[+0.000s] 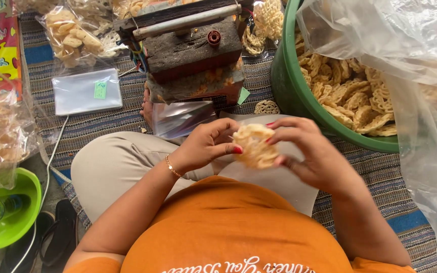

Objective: Packaging snacks into small plastic bags from a large container

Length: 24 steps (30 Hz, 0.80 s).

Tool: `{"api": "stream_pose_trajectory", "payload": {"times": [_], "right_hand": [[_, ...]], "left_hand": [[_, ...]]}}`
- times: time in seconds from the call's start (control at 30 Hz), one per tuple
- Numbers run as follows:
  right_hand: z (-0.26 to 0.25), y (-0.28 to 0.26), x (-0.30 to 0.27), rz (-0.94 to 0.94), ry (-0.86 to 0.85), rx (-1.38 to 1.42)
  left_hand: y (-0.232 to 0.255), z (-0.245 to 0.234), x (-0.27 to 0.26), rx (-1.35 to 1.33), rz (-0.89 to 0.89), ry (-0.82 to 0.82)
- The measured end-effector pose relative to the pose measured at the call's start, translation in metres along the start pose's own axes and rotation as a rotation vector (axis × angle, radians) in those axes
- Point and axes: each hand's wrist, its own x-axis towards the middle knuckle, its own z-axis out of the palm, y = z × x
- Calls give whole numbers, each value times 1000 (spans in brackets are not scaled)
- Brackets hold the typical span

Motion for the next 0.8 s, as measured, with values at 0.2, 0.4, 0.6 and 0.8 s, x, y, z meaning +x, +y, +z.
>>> {"api": "stream_pose_trajectory", "payload": {"times": [0.2,0.4,0.6,0.8], "right_hand": [[48,3,14,-60,316,119],[25,11,22,-32,228,117],[-92,76,38,792,-57,-353],[-77,331,-4,1100,-476,-612]], "left_hand": [[25,-4,-5,-467,-171,-137],[-24,-10,-14,-381,-362,-98],[-62,-33,0,-518,-400,188],[-82,-37,15,-486,-413,208]]}}
